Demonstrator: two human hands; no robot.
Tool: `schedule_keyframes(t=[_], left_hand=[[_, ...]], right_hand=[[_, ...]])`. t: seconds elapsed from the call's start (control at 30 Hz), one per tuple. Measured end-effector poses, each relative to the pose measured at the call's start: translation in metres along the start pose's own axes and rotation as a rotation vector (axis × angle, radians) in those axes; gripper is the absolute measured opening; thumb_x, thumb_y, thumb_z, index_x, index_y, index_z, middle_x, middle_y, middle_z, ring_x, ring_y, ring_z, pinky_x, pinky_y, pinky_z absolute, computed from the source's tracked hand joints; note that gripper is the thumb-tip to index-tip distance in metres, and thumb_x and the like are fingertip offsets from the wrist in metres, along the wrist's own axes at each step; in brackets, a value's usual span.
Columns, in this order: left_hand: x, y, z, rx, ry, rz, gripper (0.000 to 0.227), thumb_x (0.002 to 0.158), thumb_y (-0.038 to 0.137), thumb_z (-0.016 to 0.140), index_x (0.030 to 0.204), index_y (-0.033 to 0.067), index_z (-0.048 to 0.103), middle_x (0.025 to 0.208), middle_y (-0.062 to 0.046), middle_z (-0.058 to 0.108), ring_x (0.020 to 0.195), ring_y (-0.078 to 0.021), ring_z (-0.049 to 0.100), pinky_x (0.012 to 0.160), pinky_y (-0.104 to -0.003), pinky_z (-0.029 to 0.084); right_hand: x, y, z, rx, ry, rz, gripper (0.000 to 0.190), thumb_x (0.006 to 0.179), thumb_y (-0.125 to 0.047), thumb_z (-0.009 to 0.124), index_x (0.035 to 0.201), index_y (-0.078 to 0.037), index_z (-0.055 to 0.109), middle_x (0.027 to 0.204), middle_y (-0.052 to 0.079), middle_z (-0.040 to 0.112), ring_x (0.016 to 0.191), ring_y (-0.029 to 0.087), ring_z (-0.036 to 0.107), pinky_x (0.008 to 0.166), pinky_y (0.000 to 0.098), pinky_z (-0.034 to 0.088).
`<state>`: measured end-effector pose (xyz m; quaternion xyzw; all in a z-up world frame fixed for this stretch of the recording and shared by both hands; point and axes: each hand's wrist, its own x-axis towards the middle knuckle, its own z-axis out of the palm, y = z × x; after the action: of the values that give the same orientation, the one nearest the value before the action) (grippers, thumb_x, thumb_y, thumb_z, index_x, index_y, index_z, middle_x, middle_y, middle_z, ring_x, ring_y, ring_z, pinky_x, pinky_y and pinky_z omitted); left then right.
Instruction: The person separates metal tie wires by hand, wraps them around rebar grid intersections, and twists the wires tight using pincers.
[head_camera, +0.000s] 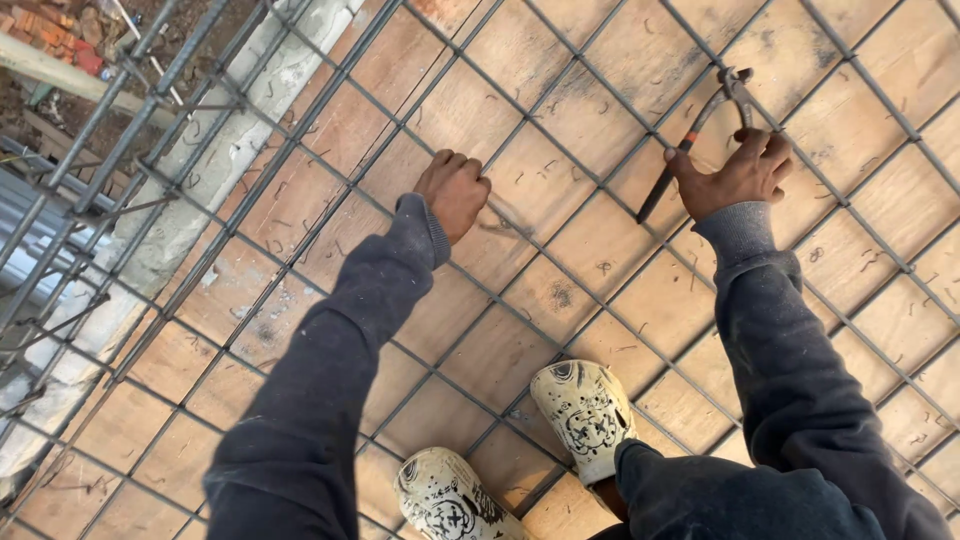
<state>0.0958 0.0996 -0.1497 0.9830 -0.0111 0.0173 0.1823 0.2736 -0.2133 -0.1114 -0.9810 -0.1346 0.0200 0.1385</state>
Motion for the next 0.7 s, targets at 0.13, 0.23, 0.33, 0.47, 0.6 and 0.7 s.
schedule_keyframes(t=[0.13,0.23,0.33,0.47,0.6,0.7], left_hand=[[0.045,0.029,-0.046,0.387,-0.614,0.428,0.009,0.092,0.005,0.064,0.090,0.0056,0.072,0.088,-0.014,0.071,0.098,-0.0290,0.069,0.120,-0.050,0.030],[0.056,0.033,-0.067,0.537,-0.862,0.554,0.011,0.096,0.005,0.062,0.090,0.0081,0.071,0.085,-0.011,0.074,0.097,-0.0261,0.072,0.127,-0.052,0.025],[0.051,0.005,-0.041,0.537,-0.705,0.472,0.010,0.087,0.006,0.067,0.095,0.0082,0.072,0.089,-0.011,0.075,0.094,-0.0247,0.074,0.120,-0.058,0.028],[0.025,0.003,-0.063,0.127,0.002,-0.142,0.057,0.065,0.018,0.085,0.117,0.0046,0.066,0.100,-0.020,0.071,0.096,-0.0340,0.070,0.093,-0.060,0.046],[-0.027,0.045,-0.032,-0.412,0.180,-0.759,0.054,0.081,0.025,0.084,0.124,0.0002,0.063,0.104,-0.019,0.072,0.095,-0.0328,0.071,0.087,-0.048,0.056],[-0.038,0.081,0.049,-1.150,0.432,-1.148,0.054,0.091,0.031,0.080,0.126,-0.0033,0.058,0.109,-0.013,0.069,0.096,-0.0237,0.072,0.079,-0.037,0.062]], right_hand=[[0.013,0.048,0.001,-0.063,-0.379,0.303,0.106,0.080,-0.074,0.074,0.139,0.008,0.044,0.136,0.029,0.038,0.135,0.051,0.039,0.106,0.0668,0.040],[0.020,0.021,-0.005,-0.086,-0.478,0.340,0.110,0.080,-0.074,0.075,0.141,0.011,0.041,0.142,0.034,0.032,0.137,0.055,0.033,0.104,0.0685,0.040],[0.032,0.016,-0.001,-0.194,-0.559,0.371,0.110,0.080,-0.065,0.077,0.146,0.011,0.033,0.147,0.037,0.024,0.137,0.057,0.029,0.100,0.0707,0.040],[0.035,0.045,0.012,-0.316,-0.513,0.294,0.066,0.079,-0.026,0.066,0.138,0.002,0.060,0.147,0.030,0.043,0.128,0.048,0.057,0.108,0.0579,0.051],[0.029,0.084,0.022,-0.503,-0.460,0.089,0.054,0.086,-0.028,0.067,0.130,0.003,0.064,0.135,0.027,0.051,0.124,0.048,0.054,0.105,0.0653,0.042],[0.027,0.098,-0.002,-0.513,-0.371,-0.128,0.048,0.095,-0.028,0.067,0.124,0.010,0.067,0.125,0.032,0.058,0.116,0.047,0.061,0.099,0.0588,0.051]])
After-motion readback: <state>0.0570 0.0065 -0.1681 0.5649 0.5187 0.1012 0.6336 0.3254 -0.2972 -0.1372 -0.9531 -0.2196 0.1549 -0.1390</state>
